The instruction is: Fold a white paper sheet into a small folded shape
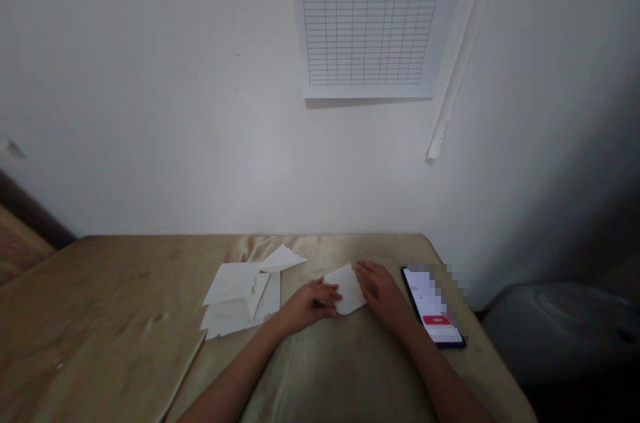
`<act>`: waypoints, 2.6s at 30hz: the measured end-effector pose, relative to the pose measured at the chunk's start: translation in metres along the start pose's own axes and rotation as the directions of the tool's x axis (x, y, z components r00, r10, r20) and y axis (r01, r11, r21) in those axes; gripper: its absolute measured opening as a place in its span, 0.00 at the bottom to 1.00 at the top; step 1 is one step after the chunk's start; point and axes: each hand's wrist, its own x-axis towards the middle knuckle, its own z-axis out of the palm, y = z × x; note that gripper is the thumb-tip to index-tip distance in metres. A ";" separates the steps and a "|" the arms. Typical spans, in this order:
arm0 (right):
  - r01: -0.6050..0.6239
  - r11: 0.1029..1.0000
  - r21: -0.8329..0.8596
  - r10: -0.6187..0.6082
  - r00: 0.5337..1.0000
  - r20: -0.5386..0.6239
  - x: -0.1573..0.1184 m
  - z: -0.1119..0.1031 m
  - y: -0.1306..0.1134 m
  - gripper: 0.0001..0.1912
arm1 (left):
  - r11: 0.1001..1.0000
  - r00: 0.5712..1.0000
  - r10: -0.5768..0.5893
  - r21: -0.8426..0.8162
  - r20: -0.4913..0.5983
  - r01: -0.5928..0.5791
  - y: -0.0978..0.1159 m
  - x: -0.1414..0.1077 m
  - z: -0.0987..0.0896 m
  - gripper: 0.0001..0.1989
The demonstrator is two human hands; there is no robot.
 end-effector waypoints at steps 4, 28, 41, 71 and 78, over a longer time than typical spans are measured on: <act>0.068 0.997 -0.040 -0.064 0.993 0.095 -0.005 0.007 -0.003 0.24 | 1.000 1.000 0.006 -0.005 -0.003 -0.006 0.004 0.002 0.002 0.11; -0.071 0.933 -0.354 0.105 0.991 0.078 -0.005 0.031 -0.007 0.25 | 0.807 0.999 0.041 0.589 0.034 -0.054 -0.007 0.017 0.025 0.30; -0.155 0.882 -0.445 0.201 0.978 0.057 -0.001 0.044 -0.007 0.28 | 0.768 0.964 -0.167 0.585 -0.208 0.259 -0.005 0.029 0.049 0.31; 0.114 0.979 -0.167 -0.105 0.993 0.062 -0.002 0.028 -0.001 0.25 | 0.788 0.959 -0.068 0.575 -0.276 0.221 0.001 0.025 0.038 0.19; 0.043 0.944 -0.328 0.036 0.973 0.230 -0.006 0.030 0.000 0.26 | 0.786 0.968 -0.165 0.568 -0.187 0.244 -0.006 0.018 0.034 0.27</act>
